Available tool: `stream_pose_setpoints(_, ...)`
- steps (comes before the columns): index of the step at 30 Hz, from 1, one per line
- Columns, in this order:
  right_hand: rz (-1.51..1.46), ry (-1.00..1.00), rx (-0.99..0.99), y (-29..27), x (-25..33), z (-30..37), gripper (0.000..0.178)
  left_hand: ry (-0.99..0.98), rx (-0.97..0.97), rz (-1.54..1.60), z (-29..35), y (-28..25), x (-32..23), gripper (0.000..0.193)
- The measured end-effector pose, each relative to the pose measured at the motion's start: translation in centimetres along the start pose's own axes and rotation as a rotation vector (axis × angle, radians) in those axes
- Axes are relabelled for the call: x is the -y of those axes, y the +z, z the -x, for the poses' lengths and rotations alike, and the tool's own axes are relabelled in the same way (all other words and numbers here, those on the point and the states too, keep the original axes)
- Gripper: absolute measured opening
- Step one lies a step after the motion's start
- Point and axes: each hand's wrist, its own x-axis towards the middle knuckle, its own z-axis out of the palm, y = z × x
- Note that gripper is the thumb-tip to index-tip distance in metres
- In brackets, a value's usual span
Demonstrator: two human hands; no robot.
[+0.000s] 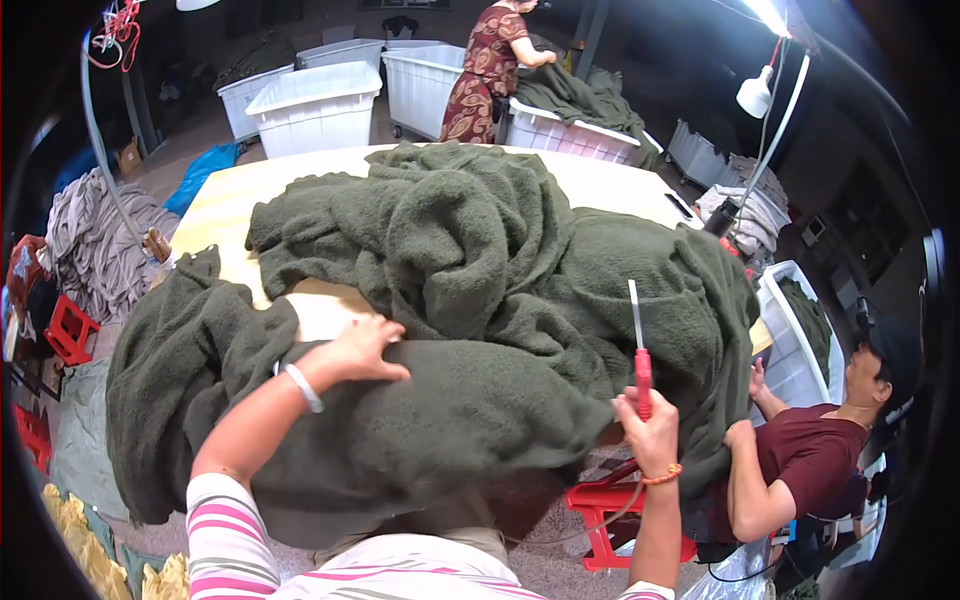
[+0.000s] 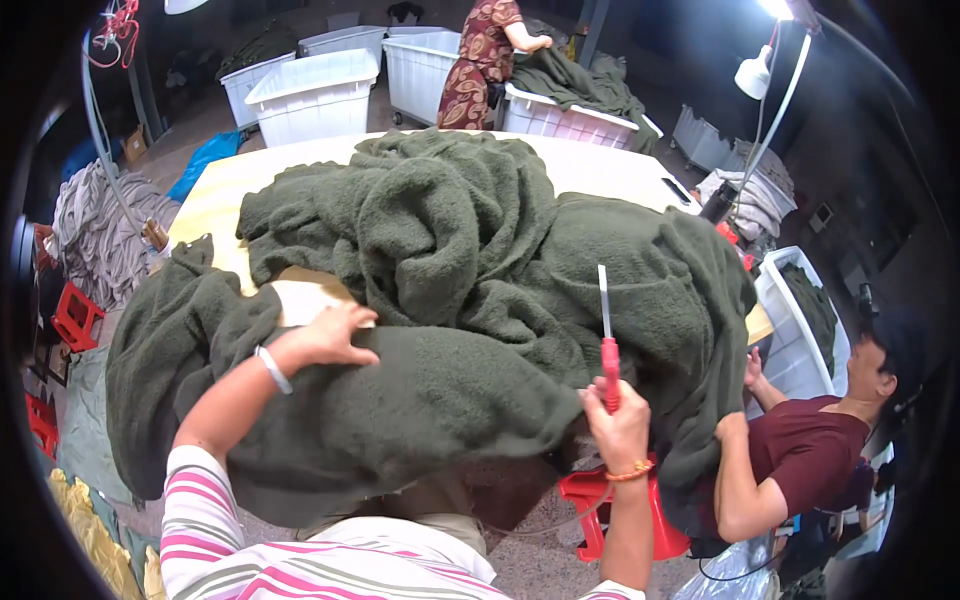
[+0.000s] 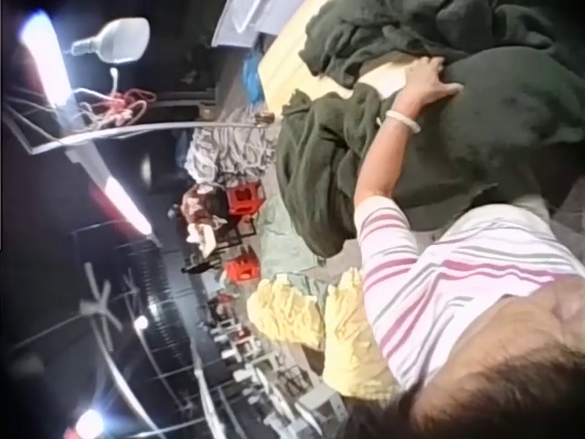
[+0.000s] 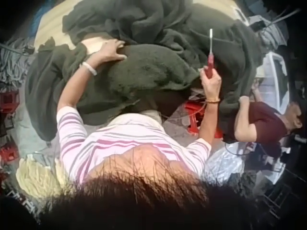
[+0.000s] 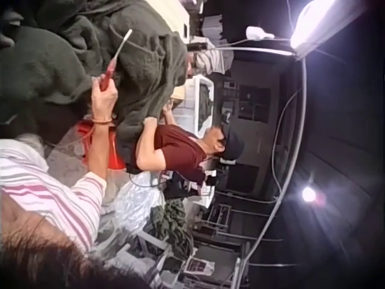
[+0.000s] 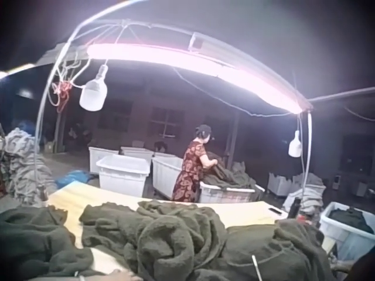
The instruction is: Trimming loose threads and excess fabric from green knitted garments using scissors.
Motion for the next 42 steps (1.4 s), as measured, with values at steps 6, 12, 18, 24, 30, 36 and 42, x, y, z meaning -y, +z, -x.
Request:
stream_pose_setpoints(6,0.273,-0.069,0.091,5.3,3.4,-4.3,0.051,-0.013,0.300,0.263,-0.4,1.9,-1.9,0.054)
stream_pose_setpoints(12,0.417,-0.043,0.256,13.5,-1.7,-9.5,0.067,0.060,0.158,0.284,4.7,-0.7,-4.3,0.035)
stream_pose_setpoints(18,0.198,-0.083,0.261,12.4,-1.7,-11.0,0.023,-0.046,-0.439,0.023,7.3,-6.5,0.0,0.032)
stream_pose_setpoints(24,-0.270,-0.353,-0.199,3.7,9.2,-14.7,0.006,0.067,-1.172,-0.284,7.2,-17.6,1.3,0.046)
stream_pose_setpoints(30,-0.128,-0.164,0.007,3.0,7.6,-10.1,0.012,0.337,-0.860,-0.360,11.5,-10.8,1.7,0.025)
stream_pose_setpoints(36,-0.124,0.157,0.294,6.7,-3.9,-2.3,0.019,0.029,-0.080,-0.144,19.0,-2.3,0.7,0.031)
stream_pose_setpoints(42,0.156,0.095,0.190,5.4,-3.8,-0.3,0.025,-0.002,-0.291,0.147,14.7,-2.5,-6.0,0.046)
